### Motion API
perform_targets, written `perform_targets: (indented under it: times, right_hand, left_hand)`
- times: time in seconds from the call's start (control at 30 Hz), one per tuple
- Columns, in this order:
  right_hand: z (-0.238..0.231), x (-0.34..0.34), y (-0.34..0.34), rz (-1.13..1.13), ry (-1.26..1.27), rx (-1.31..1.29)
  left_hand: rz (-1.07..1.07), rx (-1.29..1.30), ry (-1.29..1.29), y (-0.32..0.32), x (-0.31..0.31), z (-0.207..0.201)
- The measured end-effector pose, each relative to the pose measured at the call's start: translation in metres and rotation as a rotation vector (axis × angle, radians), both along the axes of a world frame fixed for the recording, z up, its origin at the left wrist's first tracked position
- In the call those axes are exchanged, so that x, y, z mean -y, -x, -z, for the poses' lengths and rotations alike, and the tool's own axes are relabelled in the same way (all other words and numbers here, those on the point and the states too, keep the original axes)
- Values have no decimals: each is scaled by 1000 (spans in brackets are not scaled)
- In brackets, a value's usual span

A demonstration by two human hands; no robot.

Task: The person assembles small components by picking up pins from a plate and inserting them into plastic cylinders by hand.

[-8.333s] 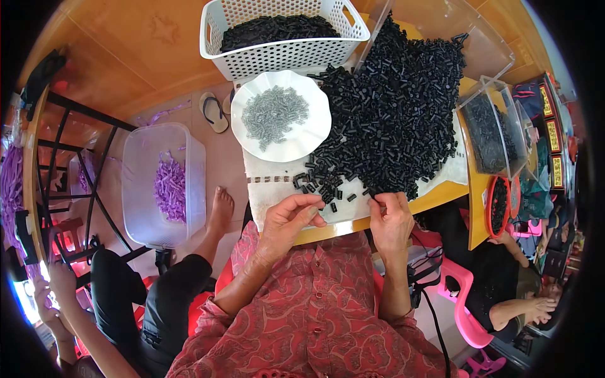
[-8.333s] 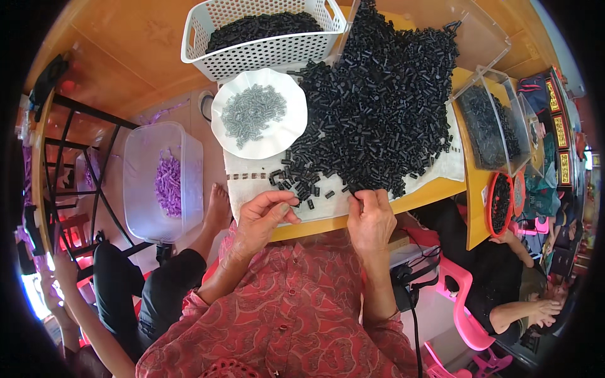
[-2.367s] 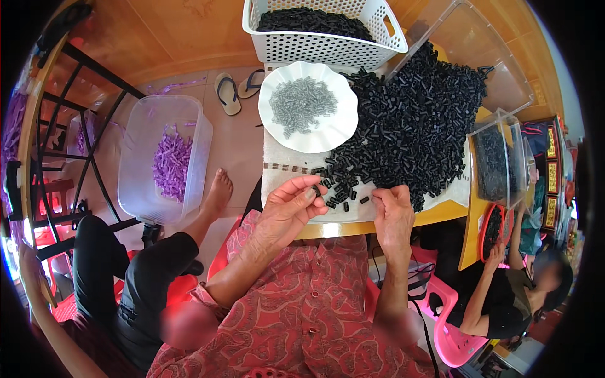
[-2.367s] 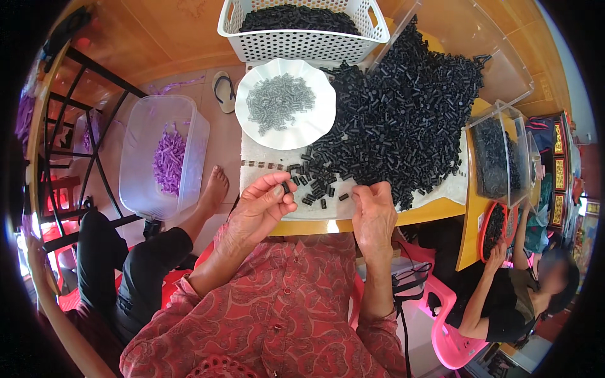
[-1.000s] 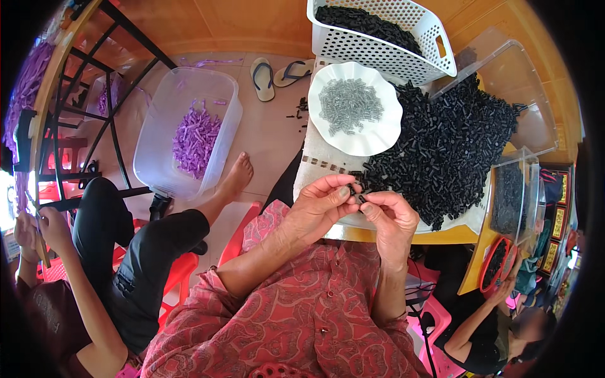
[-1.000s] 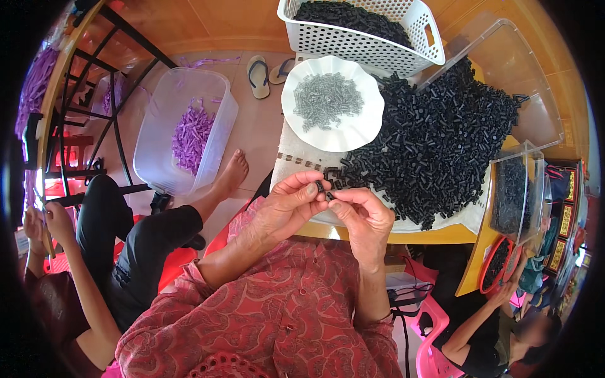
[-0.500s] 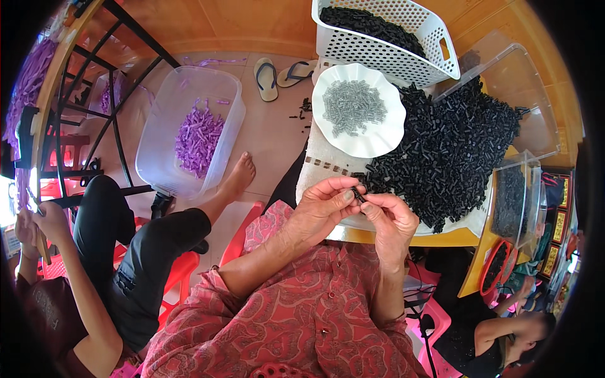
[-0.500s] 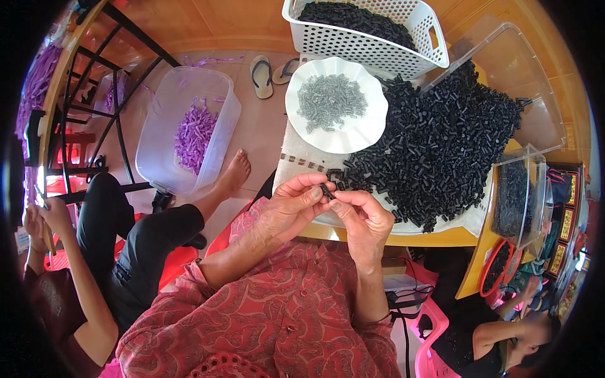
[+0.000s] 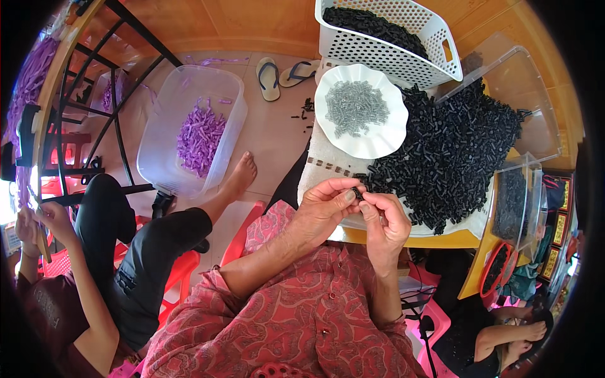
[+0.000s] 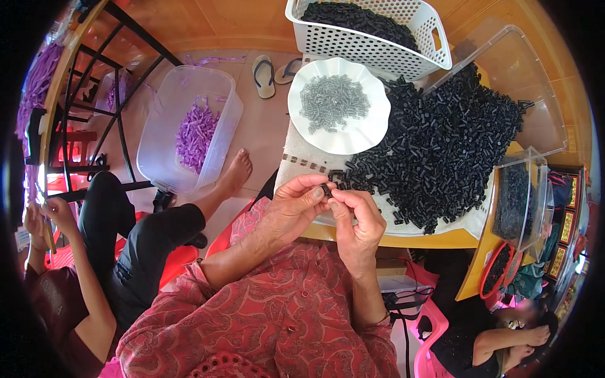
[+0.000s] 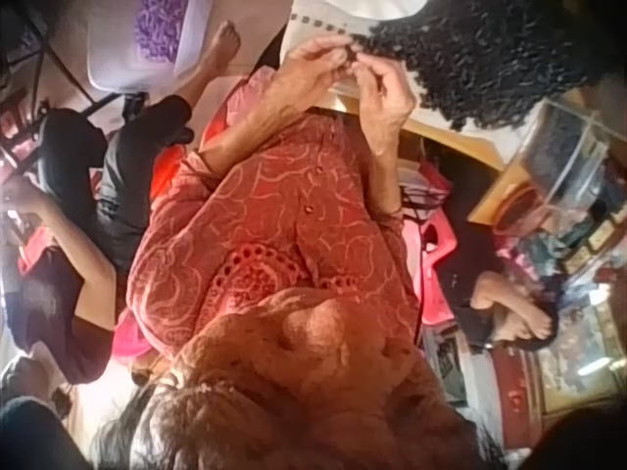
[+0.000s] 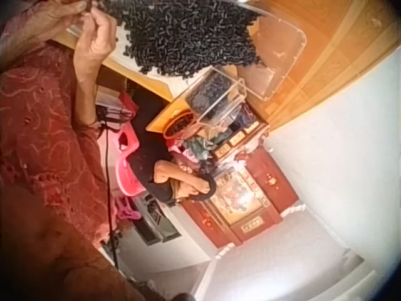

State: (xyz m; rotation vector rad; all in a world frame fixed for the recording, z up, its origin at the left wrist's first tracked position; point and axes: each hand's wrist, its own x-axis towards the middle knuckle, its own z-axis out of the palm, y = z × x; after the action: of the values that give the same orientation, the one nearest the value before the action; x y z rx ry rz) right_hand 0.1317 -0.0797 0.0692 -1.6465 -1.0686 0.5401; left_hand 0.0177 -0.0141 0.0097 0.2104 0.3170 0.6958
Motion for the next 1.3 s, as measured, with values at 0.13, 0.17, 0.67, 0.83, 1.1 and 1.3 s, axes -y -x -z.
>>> perform_targets:
  times: [0.13,0.17,0.67,0.83,1.1,1.3]
  right_hand:
    - [5,-1,4,9,-37,152]
    - [5,-1,5,8,-37,152]
    - [6,0,6,26,-32,222]
    - [2,-2,7,38,18,164]
    - [2,-5,1,0,35,-47]
    - [-3,-10,-6,-62,6,46]
  left_hand:
    - [-12,-7,1,0,0,-2]
    - [-12,-13,2,0,0,-2]
    - [-69,-123,-98,-1,4,-1]
    - [-78,-201,-152,-1,4,2]
    - [-42,-114,-139,4,-3,7]
    - [-46,-47,-74,3,-3,6]
